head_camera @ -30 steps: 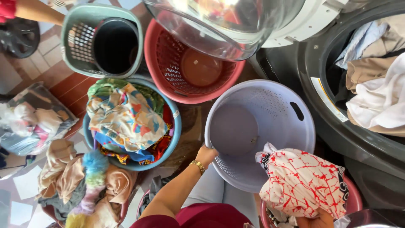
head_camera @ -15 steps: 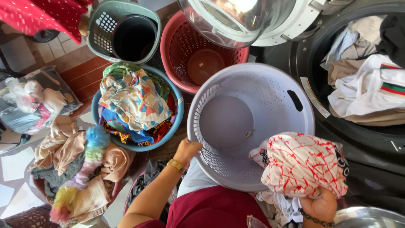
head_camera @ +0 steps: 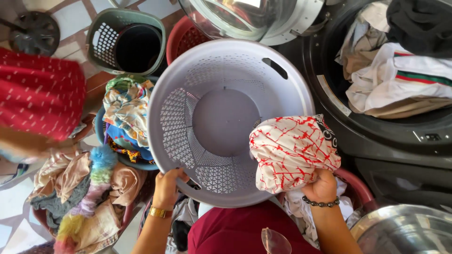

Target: Sorting and inspecting laundry from baskets in a washing area.

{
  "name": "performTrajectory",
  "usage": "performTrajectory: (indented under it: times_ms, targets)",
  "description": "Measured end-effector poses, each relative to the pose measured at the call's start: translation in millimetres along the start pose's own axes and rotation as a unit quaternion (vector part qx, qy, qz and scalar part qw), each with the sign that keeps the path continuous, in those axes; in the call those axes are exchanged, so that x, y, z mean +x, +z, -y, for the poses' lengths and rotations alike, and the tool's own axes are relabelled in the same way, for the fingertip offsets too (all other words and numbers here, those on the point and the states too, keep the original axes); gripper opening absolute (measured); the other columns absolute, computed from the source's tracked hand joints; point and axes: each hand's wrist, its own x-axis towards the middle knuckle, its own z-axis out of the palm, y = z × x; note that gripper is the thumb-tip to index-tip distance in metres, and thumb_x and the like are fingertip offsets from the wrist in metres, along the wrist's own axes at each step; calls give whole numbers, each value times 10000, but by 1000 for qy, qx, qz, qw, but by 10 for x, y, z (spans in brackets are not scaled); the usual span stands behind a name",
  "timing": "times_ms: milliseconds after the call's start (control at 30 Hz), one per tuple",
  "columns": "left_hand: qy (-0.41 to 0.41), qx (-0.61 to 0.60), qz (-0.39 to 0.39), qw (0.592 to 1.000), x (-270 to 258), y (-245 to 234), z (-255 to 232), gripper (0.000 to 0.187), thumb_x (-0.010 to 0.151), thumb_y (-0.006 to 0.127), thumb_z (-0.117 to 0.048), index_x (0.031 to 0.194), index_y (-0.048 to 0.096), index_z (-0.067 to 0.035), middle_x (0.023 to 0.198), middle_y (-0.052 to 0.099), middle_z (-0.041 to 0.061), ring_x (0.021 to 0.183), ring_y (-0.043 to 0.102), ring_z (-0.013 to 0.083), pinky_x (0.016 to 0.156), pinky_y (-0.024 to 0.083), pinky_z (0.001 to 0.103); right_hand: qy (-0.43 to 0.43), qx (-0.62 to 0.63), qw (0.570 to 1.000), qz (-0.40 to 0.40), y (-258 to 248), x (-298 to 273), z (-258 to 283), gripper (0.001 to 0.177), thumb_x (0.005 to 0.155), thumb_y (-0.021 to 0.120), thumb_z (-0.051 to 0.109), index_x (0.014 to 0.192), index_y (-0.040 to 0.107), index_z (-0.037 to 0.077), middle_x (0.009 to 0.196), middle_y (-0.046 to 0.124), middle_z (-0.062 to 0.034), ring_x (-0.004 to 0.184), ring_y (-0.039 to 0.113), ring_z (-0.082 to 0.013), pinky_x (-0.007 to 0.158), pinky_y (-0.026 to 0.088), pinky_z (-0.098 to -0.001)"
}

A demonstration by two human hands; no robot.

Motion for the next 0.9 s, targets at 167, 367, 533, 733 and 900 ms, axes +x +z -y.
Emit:
performTrajectory:
  times_ms: [167,367,533,733,900]
  targets:
    - [41,-105,-67,991,-445,-139,-152,114,859,574,-2,927,646,52,857,693,121,735,686,244,695,590,393,38,132,984,111,505,221,126,610,991,631,231,1532,469,-2,1542,528,-190,1411,497,-384,1178,348,-606]
    - [97,-185,-131,969,-694,-162,-377,169,885,537,12,1024,632,22,977,683,103,833,689,238,749,601,402,83,45,981,171,1337,845,89,581,995,582,228,1530,463,34,1561,510,-156,1440,481,-346,1210,349,-578]
    - [122,-259,-182,941,-327,-231,-465,204,891,516,17,1067,619,29,1006,677,108,870,699,262,764,598,406,91,-29,972,216,1873,1388,-173,520,995,558,132,1499,481,30,1526,536,-145,1430,502,-319,1228,384,-537]
    - [174,-364,-188,895,491,-150,-872,222,881,514,31,1079,612,48,1040,661,130,874,682,303,748,603,431,145,-17,946,288,2694,2167,-482,497,992,584,122,1472,511,14,1495,576,-132,1412,537,-303,1229,409,-522]
    - [175,-434,-190,863,1482,-23,-1395,200,900,543,10,1088,596,54,993,680,134,828,714,301,706,610,412,172,-18,943,285,3475,2995,-815,458,1005,601,145,1442,543,20,1480,598,-117,1416,544,-295,1246,415,-503]
